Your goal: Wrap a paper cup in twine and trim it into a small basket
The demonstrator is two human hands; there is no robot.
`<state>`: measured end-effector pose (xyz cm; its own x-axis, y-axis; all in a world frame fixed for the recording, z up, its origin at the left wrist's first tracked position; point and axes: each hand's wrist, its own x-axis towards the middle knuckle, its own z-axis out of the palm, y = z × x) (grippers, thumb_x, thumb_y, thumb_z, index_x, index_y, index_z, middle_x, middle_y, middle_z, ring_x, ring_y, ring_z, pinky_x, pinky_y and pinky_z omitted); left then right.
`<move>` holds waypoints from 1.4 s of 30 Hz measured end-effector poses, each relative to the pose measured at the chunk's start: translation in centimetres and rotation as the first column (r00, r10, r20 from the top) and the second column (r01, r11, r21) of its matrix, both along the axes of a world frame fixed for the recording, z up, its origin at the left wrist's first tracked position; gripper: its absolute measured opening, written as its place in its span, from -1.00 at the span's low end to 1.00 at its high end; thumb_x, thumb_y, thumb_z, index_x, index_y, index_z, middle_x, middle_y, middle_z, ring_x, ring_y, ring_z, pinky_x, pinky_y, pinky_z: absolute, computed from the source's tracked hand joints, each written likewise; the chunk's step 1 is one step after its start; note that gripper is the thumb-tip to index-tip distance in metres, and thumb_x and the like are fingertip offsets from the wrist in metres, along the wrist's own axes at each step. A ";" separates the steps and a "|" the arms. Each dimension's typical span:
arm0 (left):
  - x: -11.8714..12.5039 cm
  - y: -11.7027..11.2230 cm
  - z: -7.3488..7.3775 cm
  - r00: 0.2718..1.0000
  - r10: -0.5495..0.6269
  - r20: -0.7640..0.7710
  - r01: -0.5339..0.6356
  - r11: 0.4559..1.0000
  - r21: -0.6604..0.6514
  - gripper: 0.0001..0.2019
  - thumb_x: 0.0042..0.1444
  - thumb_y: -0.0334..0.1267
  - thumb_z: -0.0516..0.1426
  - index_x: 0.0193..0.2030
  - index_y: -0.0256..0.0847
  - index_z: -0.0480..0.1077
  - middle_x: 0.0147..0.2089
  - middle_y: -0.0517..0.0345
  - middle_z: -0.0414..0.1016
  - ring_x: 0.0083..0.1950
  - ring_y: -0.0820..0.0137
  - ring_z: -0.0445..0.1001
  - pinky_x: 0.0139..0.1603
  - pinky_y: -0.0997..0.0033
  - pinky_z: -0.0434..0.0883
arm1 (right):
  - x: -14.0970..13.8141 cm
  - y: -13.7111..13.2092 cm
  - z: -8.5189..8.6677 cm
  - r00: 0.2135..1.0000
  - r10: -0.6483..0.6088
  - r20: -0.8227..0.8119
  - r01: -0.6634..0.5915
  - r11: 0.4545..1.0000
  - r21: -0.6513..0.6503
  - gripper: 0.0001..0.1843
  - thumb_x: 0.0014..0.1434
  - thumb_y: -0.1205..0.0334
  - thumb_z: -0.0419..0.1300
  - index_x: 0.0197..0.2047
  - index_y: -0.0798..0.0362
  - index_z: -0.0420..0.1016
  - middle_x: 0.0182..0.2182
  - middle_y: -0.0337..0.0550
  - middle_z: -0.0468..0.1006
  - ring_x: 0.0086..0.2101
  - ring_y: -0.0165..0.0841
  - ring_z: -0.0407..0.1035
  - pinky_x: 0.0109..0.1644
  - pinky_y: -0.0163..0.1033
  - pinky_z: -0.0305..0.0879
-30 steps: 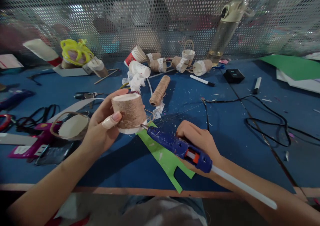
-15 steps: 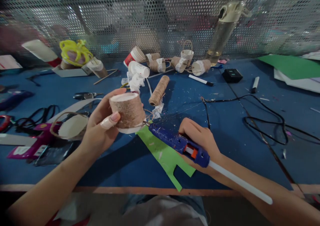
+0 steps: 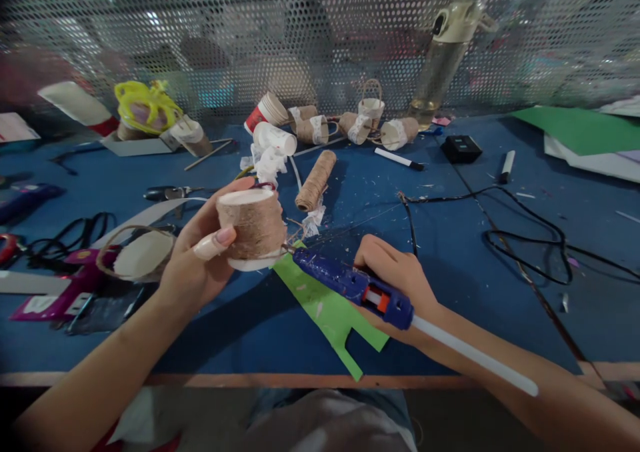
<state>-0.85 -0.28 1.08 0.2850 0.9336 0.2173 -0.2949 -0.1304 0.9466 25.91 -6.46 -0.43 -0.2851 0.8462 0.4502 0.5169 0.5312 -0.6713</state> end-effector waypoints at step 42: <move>0.0 0.0 0.0 0.998 0.025 0.051 -0.025 1.000 -0.008 -0.61 0.27 -0.19 0.23 0.24 0.00 0.44 0.25 0.08 0.52 0.28 0.14 0.47 0.20 0.21 0.51 | -0.1 0.0 -0.1 0.997 0.007 -0.074 -0.010 0.999 -0.043 -0.71 0.09 0.42 0.24 -0.40 -0.02 0.16 -0.46 -0.34 0.21 -0.49 -0.46 0.12 -0.42 -0.27 0.03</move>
<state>-0.83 -0.27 1.07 0.2503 0.9419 0.2238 -0.3401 -0.1309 0.9312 25.83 -6.44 -0.49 -0.2594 0.8633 0.4329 0.4607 0.5045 -0.7302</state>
